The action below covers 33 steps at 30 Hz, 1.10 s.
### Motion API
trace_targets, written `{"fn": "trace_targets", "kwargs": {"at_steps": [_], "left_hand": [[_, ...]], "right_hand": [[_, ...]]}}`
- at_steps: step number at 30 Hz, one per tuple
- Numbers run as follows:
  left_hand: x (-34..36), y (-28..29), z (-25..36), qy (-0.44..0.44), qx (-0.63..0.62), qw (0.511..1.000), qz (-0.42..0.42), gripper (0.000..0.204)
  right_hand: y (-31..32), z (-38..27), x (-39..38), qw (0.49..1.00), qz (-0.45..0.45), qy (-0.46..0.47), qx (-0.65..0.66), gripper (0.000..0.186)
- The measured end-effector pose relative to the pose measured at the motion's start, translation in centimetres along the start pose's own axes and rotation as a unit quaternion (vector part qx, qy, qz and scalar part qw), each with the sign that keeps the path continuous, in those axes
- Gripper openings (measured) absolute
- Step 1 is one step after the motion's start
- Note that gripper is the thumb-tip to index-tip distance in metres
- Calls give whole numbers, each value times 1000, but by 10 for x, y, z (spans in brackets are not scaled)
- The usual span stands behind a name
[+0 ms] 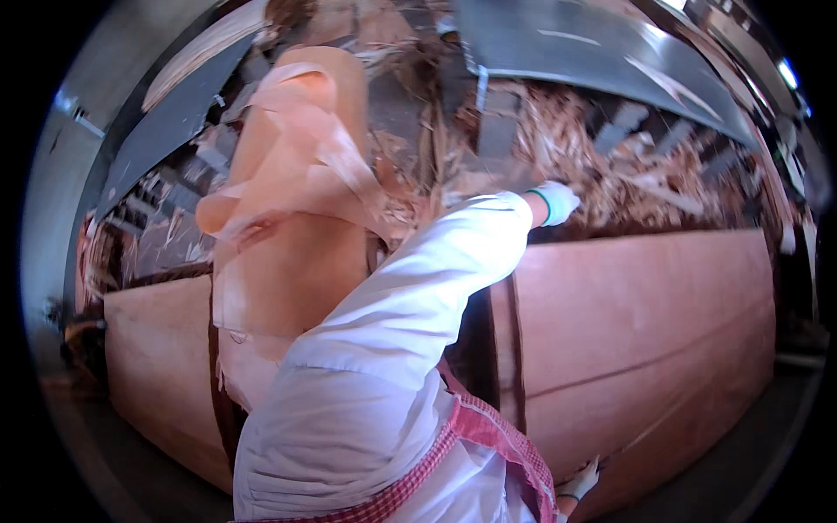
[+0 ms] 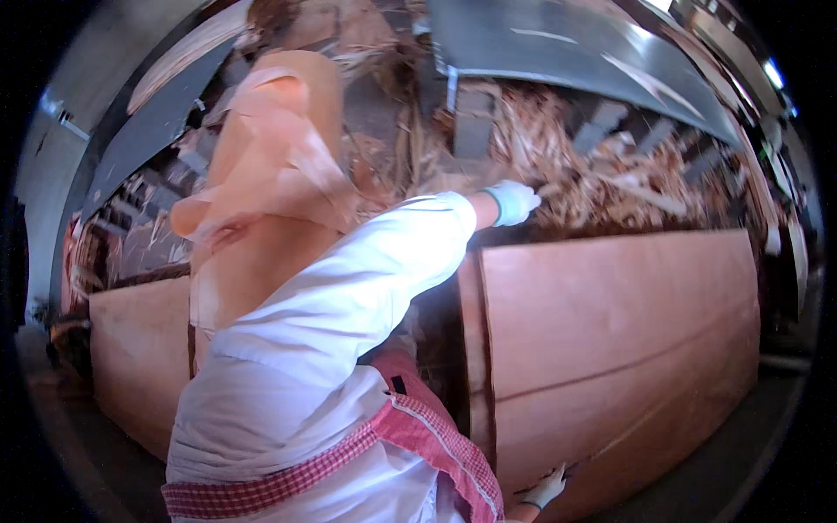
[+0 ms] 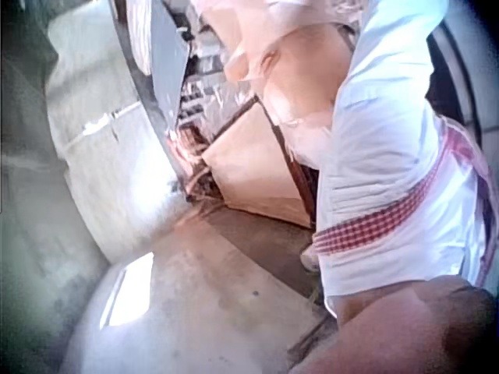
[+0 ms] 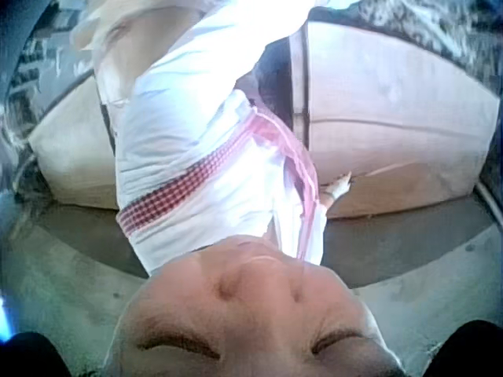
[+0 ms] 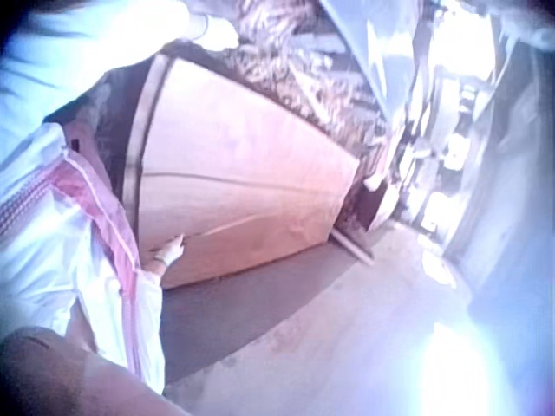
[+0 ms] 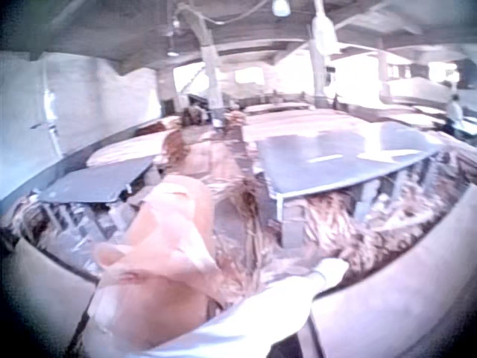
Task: The person stands at a workstation and sorts through large sheets of wood veneer, lifting them one by one to check for defects. They use a small knife to trim away splintered edges or irregularities from individual sheets before restacking them on a metal surface.
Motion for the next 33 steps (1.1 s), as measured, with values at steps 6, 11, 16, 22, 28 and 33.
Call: {"fn": "trace_targets", "kwargs": {"at_steps": [6, 11, 16, 22, 28, 33], "left_hand": [[-1, 149, -221, 30, 234, 970, -51, 20], [-15, 285, -374, 218, 233, 947, 42, 23], [20, 353, -427, 218, 356, 906, 73, 24], [40, 387, -497, 162, 471, 867, -8, 21], [155, 523, -441, 79, 422, 874, 227, 20], [194, 557, -462, 16, 389, 885, 256, 19]], "right_hand": [[-148, -90, -44, 996, -36, -13, -78, 29], [-270, -158, -95, 997, -65, 7, -46, 25], [-372, -236, -109, 996, -72, 47, -25, 25], [-532, -308, -113, 986, -141, 91, -26, 25], [-667, -401, -112, 970, -184, 154, -37, 26], [-794, -469, -137, 952, -228, 199, -40, 26]]}}
Point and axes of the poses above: each hand's wrist, its own x-axis towards the middle knuckle, its own y-axis out of the back of the hand, z = x × y, the point moved 6 cm from there along x, towards the middle knuckle, and after that the axes turned 5 degrees about z, right-handed, at the moved point
